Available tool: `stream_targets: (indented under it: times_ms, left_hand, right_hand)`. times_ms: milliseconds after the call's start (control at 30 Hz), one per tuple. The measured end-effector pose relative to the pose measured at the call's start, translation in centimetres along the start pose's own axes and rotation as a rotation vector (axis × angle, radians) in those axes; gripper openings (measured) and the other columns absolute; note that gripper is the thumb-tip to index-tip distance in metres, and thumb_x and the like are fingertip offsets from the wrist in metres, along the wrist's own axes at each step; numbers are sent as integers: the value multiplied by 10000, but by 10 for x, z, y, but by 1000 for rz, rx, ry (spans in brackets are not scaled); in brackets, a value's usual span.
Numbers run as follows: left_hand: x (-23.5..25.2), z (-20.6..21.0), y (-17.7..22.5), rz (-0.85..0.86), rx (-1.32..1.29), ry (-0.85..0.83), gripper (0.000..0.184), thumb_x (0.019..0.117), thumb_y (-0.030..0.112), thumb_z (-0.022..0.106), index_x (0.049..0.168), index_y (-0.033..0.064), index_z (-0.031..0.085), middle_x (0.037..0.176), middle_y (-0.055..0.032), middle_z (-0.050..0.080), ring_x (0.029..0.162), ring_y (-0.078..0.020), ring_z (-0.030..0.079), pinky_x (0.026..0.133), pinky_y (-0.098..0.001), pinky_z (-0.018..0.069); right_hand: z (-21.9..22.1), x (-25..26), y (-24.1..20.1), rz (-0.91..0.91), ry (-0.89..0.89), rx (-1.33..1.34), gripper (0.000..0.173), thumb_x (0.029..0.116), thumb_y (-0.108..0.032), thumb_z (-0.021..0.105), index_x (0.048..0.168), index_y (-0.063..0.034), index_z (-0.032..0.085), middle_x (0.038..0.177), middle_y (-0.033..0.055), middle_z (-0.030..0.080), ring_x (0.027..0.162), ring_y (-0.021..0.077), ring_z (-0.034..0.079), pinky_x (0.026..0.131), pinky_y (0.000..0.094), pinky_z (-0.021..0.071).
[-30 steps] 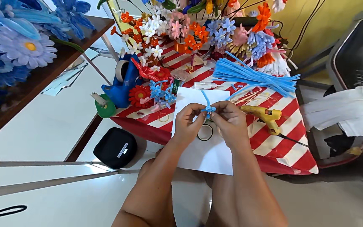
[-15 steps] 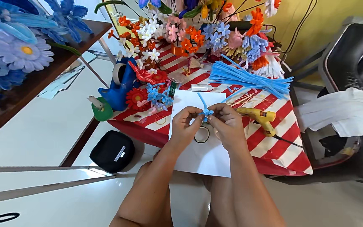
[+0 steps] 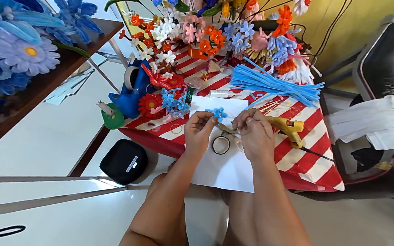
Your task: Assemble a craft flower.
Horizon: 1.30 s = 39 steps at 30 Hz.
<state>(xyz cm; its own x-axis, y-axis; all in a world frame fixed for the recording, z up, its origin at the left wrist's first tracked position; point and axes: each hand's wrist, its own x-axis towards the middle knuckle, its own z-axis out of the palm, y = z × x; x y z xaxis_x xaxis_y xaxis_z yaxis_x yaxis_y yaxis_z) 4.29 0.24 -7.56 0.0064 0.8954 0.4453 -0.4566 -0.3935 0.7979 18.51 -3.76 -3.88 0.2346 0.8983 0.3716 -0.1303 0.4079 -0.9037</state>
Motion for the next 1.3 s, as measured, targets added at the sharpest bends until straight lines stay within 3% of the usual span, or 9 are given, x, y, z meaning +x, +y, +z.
stream_targets:
  times_ms: [100, 200, 400, 500, 700, 867, 967, 1033, 1300]
  left_hand:
    - [-1, 1, -6, 30, -66, 25, 169, 925, -10, 682, 1010, 128, 731, 889, 27, 744, 801, -67, 708, 800, -278, 607]
    - [-4, 3, -10, 128, -30, 34, 159, 930, 26, 706, 1023, 148, 748, 917, 51, 751, 819, -42, 706, 804, -257, 604]
    - [-3, 2, -15, 471, 259, 9, 103, 944, 64, 716, 1028, 118, 739, 988, 47, 745, 939, -34, 705, 852, -255, 604]
    - [-4, 1, -17, 541, 347, -30, 62, 941, 55, 718, 1001, 63, 705, 960, -4, 730, 940, -54, 701, 860, -262, 598]
    - [-6, 4, -24, 583, 458, -81, 52, 943, 51, 706, 969, 7, 698, 916, -62, 726, 900, -89, 703, 852, -267, 593]
    - [-6, 0, -23, 528, 411, -135, 83, 947, 79, 695, 975, 2, 690, 887, -67, 724, 847, -86, 702, 807, -266, 597]
    - [-5, -4, -17, 391, 305, -73, 110, 1012, 240, 629, 1110, 206, 591, 871, 127, 620, 740, 57, 584, 716, -154, 530]
    - [0, -10, -11, 265, 186, -74, 96, 1017, 234, 599, 1105, 266, 623, 857, 179, 608, 723, 75, 552, 690, -138, 496]
    - [7, -15, 0, 60, 168, -151, 160, 973, 82, 611, 1086, 89, 725, 919, 80, 663, 780, 1, 622, 714, -201, 553]
  right_hand:
    - [6, 0, 0, -17, 14, 22, 365, 1000, -83, 267, 754, -204, 509, 636, -111, 507, 623, 25, 546, 656, 214, 502]
    - [10, -2, 5, -28, 32, 17, 420, 1063, -125, 344, 694, -211, 525, 571, -126, 492, 561, 5, 520, 624, 199, 489]
    - [8, -3, 7, 16, -152, -130, 254, 1088, -231, 401, 969, -143, 607, 845, -102, 636, 789, -1, 624, 768, 207, 546]
    - [11, -5, 6, 16, -123, -101, 104, 1016, -152, 514, 969, -127, 604, 817, -84, 621, 755, 5, 612, 733, 199, 535]
    - [10, -4, 8, -19, -32, -200, 120, 996, -42, 491, 942, -86, 588, 767, -65, 594, 685, 2, 585, 670, 178, 519]
    - [4, -2, 9, -126, -4, -291, 132, 954, -22, 507, 895, -82, 609, 761, -74, 592, 679, -20, 572, 652, 160, 508]
    - [1, 1, 9, -217, -60, -365, 115, 953, -23, 518, 893, -56, 610, 800, -46, 586, 693, -22, 562, 643, 150, 504]
    - [-3, 2, 11, -278, -117, -441, 125, 959, -38, 518, 893, -17, 622, 867, 2, 584, 765, -5, 571, 694, 153, 512]
    - [-6, 4, 13, -343, -213, -656, 198, 1000, -78, 510, 931, 4, 676, 925, 67, 588, 854, 73, 579, 765, 196, 502]
